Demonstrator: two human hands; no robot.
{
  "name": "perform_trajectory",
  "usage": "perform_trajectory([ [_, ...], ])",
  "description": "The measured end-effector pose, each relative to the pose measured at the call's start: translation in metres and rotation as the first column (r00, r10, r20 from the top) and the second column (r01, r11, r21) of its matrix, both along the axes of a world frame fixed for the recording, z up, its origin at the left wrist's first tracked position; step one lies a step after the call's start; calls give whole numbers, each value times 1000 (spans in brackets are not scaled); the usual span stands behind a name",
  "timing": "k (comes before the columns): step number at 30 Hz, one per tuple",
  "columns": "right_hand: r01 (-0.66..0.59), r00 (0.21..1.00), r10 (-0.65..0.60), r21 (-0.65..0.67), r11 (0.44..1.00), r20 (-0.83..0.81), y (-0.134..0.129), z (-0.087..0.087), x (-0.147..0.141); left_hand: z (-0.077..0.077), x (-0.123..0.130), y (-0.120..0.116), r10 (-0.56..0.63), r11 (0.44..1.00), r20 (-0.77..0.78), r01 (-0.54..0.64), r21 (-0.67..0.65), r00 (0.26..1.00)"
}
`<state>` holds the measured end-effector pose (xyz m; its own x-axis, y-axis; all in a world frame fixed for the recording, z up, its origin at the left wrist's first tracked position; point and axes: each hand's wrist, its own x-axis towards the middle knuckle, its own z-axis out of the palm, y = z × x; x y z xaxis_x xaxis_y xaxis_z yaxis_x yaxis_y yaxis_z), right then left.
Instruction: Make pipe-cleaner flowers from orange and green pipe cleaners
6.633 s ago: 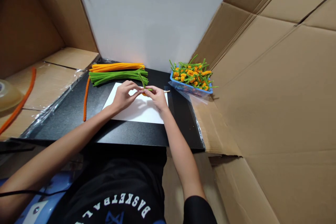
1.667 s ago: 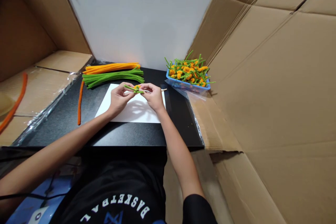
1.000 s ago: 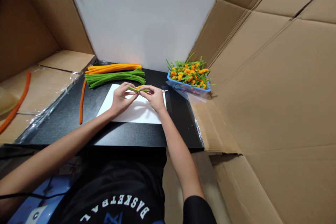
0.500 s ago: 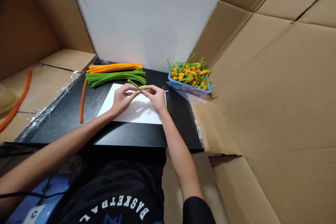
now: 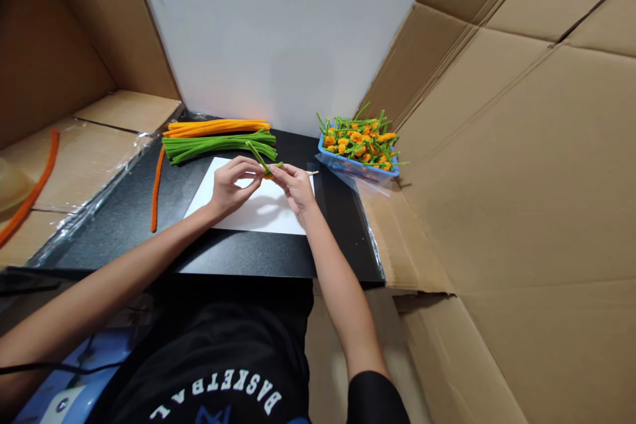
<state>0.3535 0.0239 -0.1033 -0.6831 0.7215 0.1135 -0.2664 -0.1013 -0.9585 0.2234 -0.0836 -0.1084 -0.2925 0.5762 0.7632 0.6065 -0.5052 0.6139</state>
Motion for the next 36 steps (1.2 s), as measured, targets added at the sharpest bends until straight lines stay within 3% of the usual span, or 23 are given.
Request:
perform_trajectory([
  [16, -69, 997, 69, -6, 998, -31, -3, 4, 2, -8, -2, 3, -19, 1000, 81, 17, 22, 997],
  [21, -56, 998, 57, 106, 993, -10, 1, 1, 4, -7, -4, 4, -22, 999, 120, 25, -28, 993],
  [25, -23, 999, 31, 277, 960, -23, 2, -2, 2, -4, -4, 3, 29, 999, 56, -26, -47, 998],
  [31, 197, 979, -189, 538, 820, -70, -10, -2, -3, 1, 0, 3, 186, 975, 63, -176, -135, 981],
  [34, 275, 953, -285, 681, 678, -101, -18, -1, -3, 1, 2, 6, 223, 953, 157, -182, -243, 962],
  [36, 305, 935, -326, 782, 544, -138, -20, -1, -3, 0, 2, 9, 191, 938, 286, -89, -334, 939],
])
